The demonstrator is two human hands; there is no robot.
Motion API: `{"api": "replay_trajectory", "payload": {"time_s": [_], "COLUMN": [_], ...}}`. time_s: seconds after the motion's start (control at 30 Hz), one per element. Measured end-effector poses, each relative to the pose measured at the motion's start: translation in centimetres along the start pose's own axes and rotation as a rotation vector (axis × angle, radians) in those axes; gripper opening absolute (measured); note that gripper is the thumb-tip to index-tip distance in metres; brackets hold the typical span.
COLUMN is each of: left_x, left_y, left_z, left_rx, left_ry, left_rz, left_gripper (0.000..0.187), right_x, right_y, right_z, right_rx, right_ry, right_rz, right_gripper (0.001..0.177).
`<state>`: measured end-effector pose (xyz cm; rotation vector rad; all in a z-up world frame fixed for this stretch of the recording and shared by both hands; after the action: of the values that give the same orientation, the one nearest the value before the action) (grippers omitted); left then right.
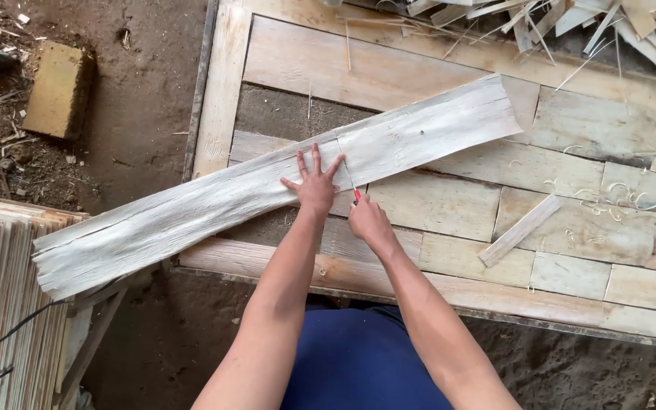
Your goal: Cutting and folding thin wood strips using a utility knife on a wooden workbench in a workshop.
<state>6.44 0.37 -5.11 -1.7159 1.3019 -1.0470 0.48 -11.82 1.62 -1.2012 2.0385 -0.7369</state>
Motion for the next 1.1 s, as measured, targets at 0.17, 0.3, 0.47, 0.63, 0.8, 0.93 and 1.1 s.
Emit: {"api": "replay_trajectory", "payload": {"time_s": [0.17, 0.3, 0.47, 0.63, 0.8, 0.93, 1.1], "left_x": [-0.1, 0.4, 0.5, 0.6, 0.7, 0.6, 0.5], "left_y": [-1.5, -1.7, -1.3, -1.4, -1.8, -1.7, -0.8], "left_z": [-0.3, -1.0, -0.8, -0.1, -0.8, -0.7, -0.3], "left_rx": [0.019, 0.012, -0.021, -0.047, -0.054, -0.062, -0.058], "left_ry": [0.015, 0.020, 0.033, 0.033, 0.021, 0.008, 0.016], "left_rz": [0.002, 0.019, 0.036, 0.053, 0.065, 0.035, 0.032], "left_gripper": [0.079, 0.078, 0.080, 0.080, 0.078, 0.078, 0.079], "right_x": [0.3, 0.0, 1.1, 1.5, 1.9, 0.7, 1.8], "right_y": [0.4, -0.3, 1.1, 0.0, 2.1, 0.7, 1.5], "right_z": [1.0, -0.7, 0.8, 1.7, 2.6, 0.5, 1.7], "right_rx": [0.027, 0.020, 0.012, -0.003, 0.010, 0.012, -0.003], "right_ry": [-0.009, -0.021, -0.010, 0.021, 0.005, -0.028, -0.022], "right_rz": [0.027, 0.017, 0.019, 0.111, -0.006, -0.019, 0.038], "right_gripper": [0.050, 0.048, 0.049, 0.052, 0.049, 0.045, 0.047]}}
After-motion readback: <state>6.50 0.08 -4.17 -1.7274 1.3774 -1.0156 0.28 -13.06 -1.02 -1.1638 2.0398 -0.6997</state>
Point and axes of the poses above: each hand's wrist, its own z-axis towards the middle knuckle, its own y-axis out of the palm, x = y × z, the point moved 8 cm from there along z, towards the middle knuckle, and after that the axes turned 14 degrees about x, right-handed, at the moved point
